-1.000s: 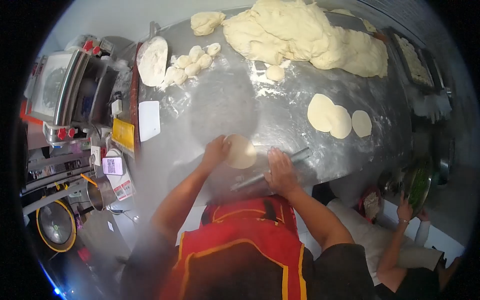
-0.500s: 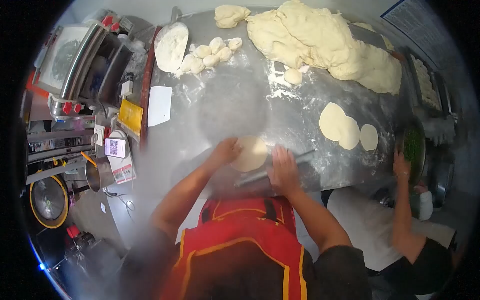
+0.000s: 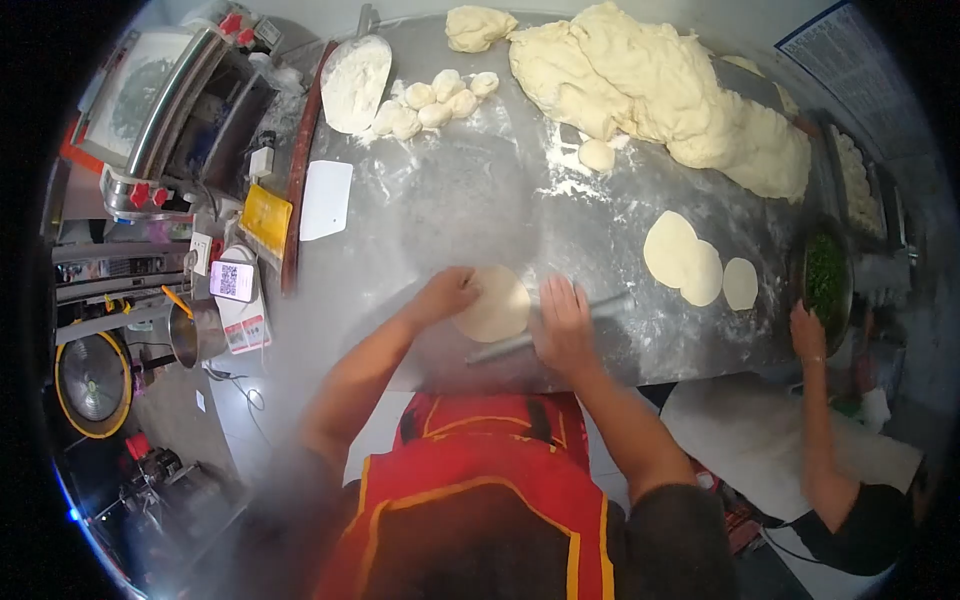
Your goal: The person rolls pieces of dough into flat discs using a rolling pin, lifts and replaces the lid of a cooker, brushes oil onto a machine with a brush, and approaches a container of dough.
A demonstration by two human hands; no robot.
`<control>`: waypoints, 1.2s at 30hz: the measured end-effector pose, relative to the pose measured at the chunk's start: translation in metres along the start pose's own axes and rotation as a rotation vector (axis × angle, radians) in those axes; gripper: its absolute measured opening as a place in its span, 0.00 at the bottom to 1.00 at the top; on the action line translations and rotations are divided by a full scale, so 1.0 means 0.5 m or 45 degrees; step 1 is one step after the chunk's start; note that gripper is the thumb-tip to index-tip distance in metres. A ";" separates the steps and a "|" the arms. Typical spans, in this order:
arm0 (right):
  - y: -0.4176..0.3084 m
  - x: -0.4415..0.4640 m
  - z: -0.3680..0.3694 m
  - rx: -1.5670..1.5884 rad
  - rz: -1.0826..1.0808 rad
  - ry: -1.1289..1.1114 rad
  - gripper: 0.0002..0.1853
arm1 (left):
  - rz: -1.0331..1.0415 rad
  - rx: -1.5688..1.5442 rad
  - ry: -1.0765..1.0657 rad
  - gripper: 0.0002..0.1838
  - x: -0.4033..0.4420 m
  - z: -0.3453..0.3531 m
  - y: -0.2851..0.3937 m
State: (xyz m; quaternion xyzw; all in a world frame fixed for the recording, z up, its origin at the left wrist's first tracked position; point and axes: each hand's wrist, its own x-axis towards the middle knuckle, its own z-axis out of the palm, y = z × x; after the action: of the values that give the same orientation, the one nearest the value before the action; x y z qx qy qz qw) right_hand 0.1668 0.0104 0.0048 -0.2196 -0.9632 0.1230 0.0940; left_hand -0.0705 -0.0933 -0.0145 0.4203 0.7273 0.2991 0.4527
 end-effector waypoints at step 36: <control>-0.002 -0.099 -0.010 0.123 0.002 -0.021 0.26 | 0.275 0.957 0.519 0.23 0.152 -0.046 0.122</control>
State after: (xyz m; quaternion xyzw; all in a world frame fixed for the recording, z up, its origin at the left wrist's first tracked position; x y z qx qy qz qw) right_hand 0.2117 -0.0114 0.0036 -0.2145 -0.9568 0.1711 0.0964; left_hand -0.0887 0.0008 0.0137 0.5617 0.8120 0.1361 0.0817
